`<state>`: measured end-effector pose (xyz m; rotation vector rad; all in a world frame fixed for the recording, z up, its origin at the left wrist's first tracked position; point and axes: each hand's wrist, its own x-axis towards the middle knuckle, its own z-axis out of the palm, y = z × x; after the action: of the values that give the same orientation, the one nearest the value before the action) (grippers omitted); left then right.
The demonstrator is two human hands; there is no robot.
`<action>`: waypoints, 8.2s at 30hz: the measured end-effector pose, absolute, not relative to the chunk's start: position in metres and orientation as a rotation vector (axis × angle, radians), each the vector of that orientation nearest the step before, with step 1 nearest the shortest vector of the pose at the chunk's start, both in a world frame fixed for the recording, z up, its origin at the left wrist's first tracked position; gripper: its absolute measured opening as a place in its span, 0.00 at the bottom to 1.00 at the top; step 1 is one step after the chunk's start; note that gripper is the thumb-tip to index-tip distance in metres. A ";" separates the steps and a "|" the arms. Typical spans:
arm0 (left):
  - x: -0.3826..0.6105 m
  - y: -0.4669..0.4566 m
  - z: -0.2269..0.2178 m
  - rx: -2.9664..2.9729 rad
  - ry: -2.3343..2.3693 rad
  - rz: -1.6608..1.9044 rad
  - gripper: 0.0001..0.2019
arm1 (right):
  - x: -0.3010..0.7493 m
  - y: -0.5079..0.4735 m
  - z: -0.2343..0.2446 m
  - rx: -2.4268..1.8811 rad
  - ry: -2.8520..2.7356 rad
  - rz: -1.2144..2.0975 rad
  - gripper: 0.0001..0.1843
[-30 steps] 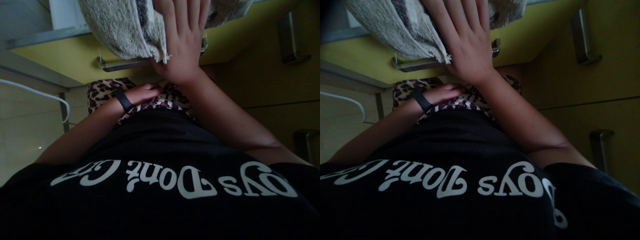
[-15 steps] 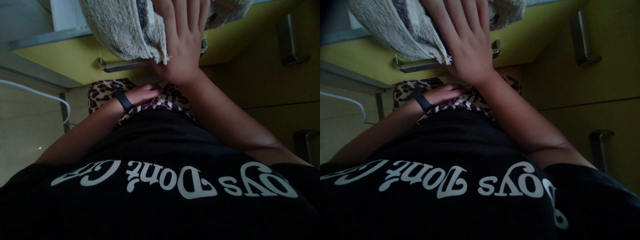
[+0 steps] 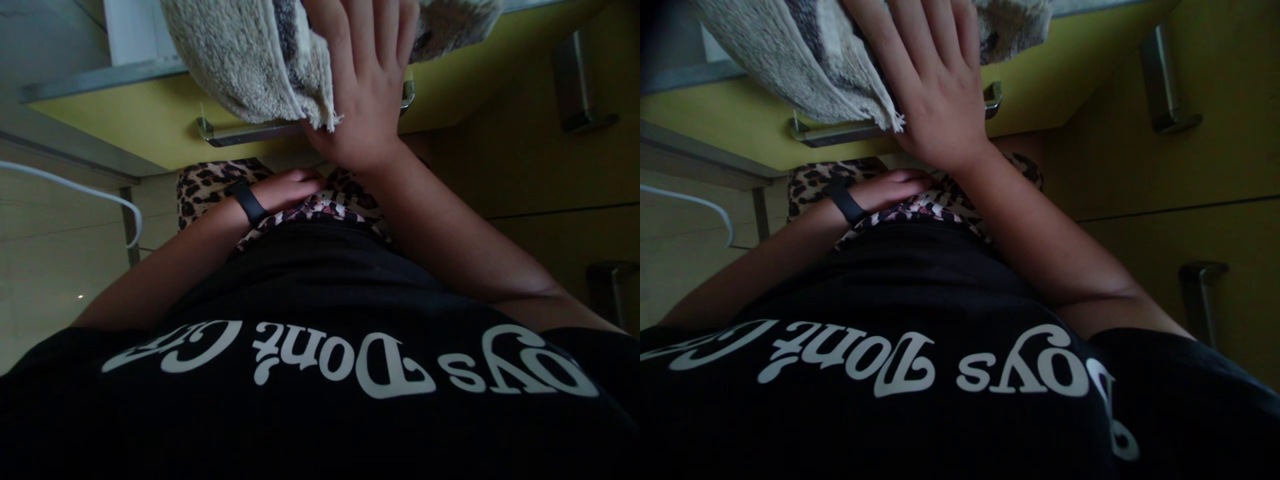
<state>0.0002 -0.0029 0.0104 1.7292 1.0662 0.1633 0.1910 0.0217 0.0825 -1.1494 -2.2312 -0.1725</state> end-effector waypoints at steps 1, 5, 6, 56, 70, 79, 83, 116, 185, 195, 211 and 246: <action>0.000 -0.003 0.011 1.733 1.066 0.163 0.27 | 0.191 0.021 0.083 -1.146 -2.233 -0.174 0.41; -0.001 -0.002 0.009 1.742 1.042 0.183 0.26 | 0.191 0.021 0.083 -1.140 -2.242 -0.171 0.41; -0.001 -0.002 0.008 1.743 1.036 0.192 0.26 | 0.192 0.021 0.083 -1.145 -2.242 -0.173 0.42; 0.000 -0.002 0.006 1.741 1.029 0.181 0.25 | 0.189 0.025 0.082 -1.191 -2.165 0.009 0.39; 0.001 -0.003 0.011 1.733 1.032 0.172 0.27 | 0.189 0.021 0.082 -1.161 -2.203 -0.127 0.47; 0.001 -0.003 0.012 1.728 1.050 0.181 0.25 | 0.191 0.022 0.083 -1.149 -2.214 -0.111 0.43; 0.002 -0.003 0.014 1.746 1.068 0.173 0.25 | 0.190 0.021 0.084 -1.155 -2.186 -0.054 0.43; -0.002 -0.001 0.003 1.748 1.021 0.209 0.23 | 0.191 0.023 0.081 -1.123 -2.220 -0.207 0.41; -0.001 0.000 0.004 1.779 1.014 0.184 0.23 | 0.192 0.024 0.081 -1.126 -2.208 -0.144 0.41; -0.002 0.000 0.003 1.778 1.017 0.197 0.25 | 0.192 0.020 0.085 -1.120 -2.234 -0.203 0.41; 0.000 -0.002 0.008 1.758 1.030 0.198 0.25 | 0.194 0.024 0.080 -1.124 -2.219 -0.131 0.40; 0.000 -0.003 0.009 1.740 1.030 0.191 0.26 | 0.192 0.022 0.082 -1.177 -2.239 -0.125 0.43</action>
<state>-0.0004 -0.0026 0.0088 1.7396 1.0302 0.1905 0.1920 0.0223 0.0818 -1.1769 -2.2388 -0.1246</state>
